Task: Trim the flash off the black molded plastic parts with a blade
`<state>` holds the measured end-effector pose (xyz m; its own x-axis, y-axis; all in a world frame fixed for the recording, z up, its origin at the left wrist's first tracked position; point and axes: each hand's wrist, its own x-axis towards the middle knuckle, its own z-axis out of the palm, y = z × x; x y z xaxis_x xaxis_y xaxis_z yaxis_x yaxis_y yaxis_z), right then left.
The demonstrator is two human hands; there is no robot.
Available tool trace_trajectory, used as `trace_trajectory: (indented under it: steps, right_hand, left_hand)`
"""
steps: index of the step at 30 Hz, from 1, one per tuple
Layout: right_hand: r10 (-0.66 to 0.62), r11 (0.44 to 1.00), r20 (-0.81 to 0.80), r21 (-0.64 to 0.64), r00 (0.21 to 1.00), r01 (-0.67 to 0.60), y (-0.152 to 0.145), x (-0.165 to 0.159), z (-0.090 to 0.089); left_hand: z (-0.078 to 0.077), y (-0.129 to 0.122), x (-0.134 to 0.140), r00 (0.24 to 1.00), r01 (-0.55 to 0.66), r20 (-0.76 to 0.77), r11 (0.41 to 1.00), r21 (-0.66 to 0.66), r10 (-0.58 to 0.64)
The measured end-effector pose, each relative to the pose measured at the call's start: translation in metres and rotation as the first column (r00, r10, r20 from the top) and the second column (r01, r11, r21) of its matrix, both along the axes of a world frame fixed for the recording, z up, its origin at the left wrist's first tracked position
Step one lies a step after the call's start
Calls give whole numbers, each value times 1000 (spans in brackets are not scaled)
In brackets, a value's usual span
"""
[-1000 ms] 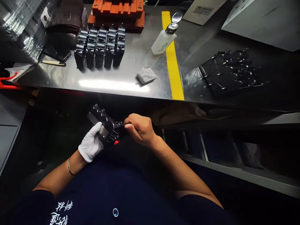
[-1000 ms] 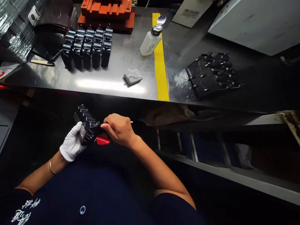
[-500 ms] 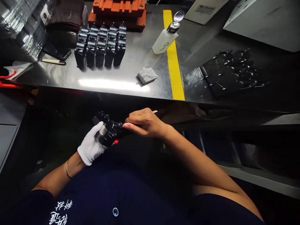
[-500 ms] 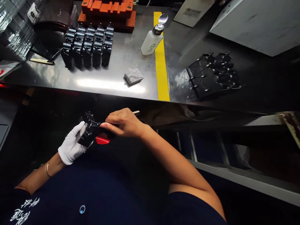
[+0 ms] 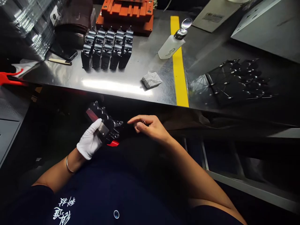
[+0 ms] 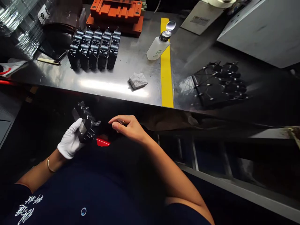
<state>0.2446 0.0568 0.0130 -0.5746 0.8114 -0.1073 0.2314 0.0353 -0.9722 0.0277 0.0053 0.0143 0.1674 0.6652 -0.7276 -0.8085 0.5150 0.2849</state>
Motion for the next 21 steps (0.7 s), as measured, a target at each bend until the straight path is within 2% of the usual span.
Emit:
trace_trajectory:
  steps: [1,3,5,6,8,9,10,11,12,13,14,15,17,19,21]
  right_hand:
    - [-86,996,29,-15,996,87,-2,-6,0]
    - [-98,992,76,-68,992,103,-6,-20,1]
    - [-102,990,93,-88,990,110,-9,-31,0]
    - [-146,985,92,-78,985,153,-10,-35,-1]
    - [-272,959,81,-57,959,277,-11,-41,-4]
    - [-323,943,76,-61,943,327,-13,-43,-6]
    - [-356,929,71,-79,932,361,-14,-46,-8]
    - [-371,920,62,-108,927,376,-15,-49,-10]
    - [-368,918,47,-141,929,371,-17,-53,-11]
    - [-353,920,25,-170,935,352,-19,-57,-12]
    - [-332,926,-5,-190,943,325,-19,-60,-12]
    - [-316,933,-41,-198,948,302,-20,-62,-12]
    - [-344,929,-120,-185,931,320,-18,-63,-11]
    - [-443,894,-177,-162,879,418,-16,-59,-13]
    - [-518,856,-199,-115,832,505,-18,-55,-16]
  left_hand:
    - [-1,-1,1,995,29,-102,997,69,-22]
    - [-4,-2,1,940,100,-341,969,225,-18]
    - [-6,-2,-6,822,258,-567,924,284,-54]
    - [-7,-1,-10,734,360,-669,901,243,-113]
    - [-6,1,-20,539,526,-800,847,75,-263]
    - [-6,2,-24,484,561,-815,827,12,-317]
    - [-6,2,-25,498,560,-800,828,1,-336]
    - [-6,2,-25,582,523,-747,851,41,-321]
    - [-5,2,-23,708,452,-644,887,96,-291]
    - [-4,2,-21,832,365,-490,922,129,-260]
    - [-3,2,-18,923,275,-312,953,127,-225]
    - [-2,3,-15,971,204,-142,975,87,-190]
    - [3,5,-11,990,116,88,993,-29,-113]
    - [9,7,-9,985,16,171,996,-83,-1]
    - [15,9,-7,976,-81,198,993,-81,96]
